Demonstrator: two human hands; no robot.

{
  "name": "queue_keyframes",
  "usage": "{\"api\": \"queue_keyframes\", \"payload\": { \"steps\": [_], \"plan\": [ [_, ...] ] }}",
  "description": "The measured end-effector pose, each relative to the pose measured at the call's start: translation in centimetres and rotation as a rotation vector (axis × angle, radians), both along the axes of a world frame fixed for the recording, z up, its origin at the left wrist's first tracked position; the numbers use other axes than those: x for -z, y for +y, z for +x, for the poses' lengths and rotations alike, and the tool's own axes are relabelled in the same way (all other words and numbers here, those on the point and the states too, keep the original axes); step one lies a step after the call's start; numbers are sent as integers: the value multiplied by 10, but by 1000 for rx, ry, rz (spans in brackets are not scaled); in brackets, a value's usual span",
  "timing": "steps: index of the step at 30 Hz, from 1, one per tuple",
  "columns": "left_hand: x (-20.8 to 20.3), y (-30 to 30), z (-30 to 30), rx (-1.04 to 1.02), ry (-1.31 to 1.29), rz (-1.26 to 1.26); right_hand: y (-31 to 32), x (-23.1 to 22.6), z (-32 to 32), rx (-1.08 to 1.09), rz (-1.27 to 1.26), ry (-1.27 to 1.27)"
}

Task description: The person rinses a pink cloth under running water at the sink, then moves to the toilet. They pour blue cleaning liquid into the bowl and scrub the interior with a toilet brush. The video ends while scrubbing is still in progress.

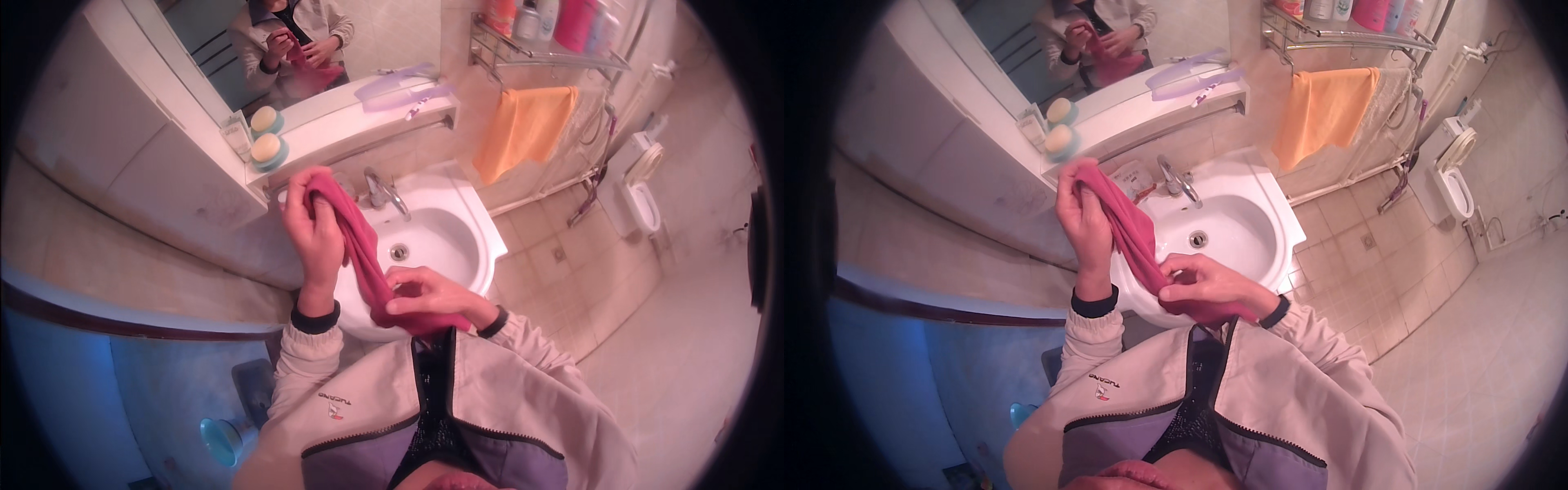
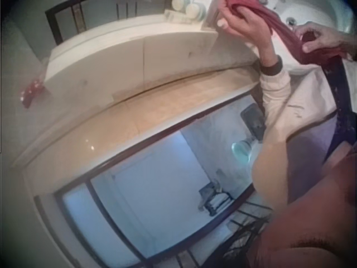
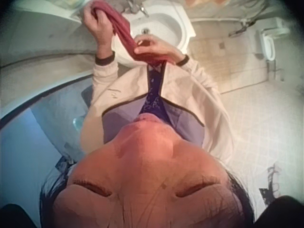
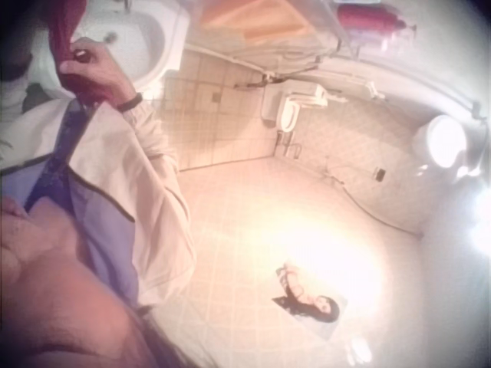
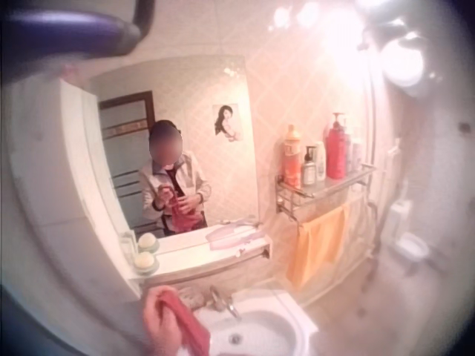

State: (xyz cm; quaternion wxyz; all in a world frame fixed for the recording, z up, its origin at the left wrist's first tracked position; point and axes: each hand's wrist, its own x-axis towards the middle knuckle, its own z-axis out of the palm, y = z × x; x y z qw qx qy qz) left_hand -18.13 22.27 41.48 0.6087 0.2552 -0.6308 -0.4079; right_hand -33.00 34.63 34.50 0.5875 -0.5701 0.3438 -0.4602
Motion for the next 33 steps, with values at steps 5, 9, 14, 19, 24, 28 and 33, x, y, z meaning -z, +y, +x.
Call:
{"api": "queue_keyframes", "payload": {
  "steps": [5, 9, 14, 19, 24, 28, 33],
  "plan": [
    [-8, 6, 13, -55, 135, 4, 8, 22, 20, -128, 355, -157],
    [-20, 1, 38, -210, 140, -26, 11, 14, 4, -145, 281, 53],
    [2, -4, 77, -298, 117, 21, 4, -12, -36, 183, -199, 625],
    [74, 7, 106, -125, -161, 298, 4, -42, -69, 478, 52, 426],
    [127, 38, 101, 292, -598, 453, 2, -73, -69, 551, -359, 484],
    [126, 54, 72, 315, -613, 219, -8, -85, -41, 402, -160, 319],
    [123, 63, 9, 538, -616, 222, -18, -75, -14, 242, -177, 74]
  ]
}}
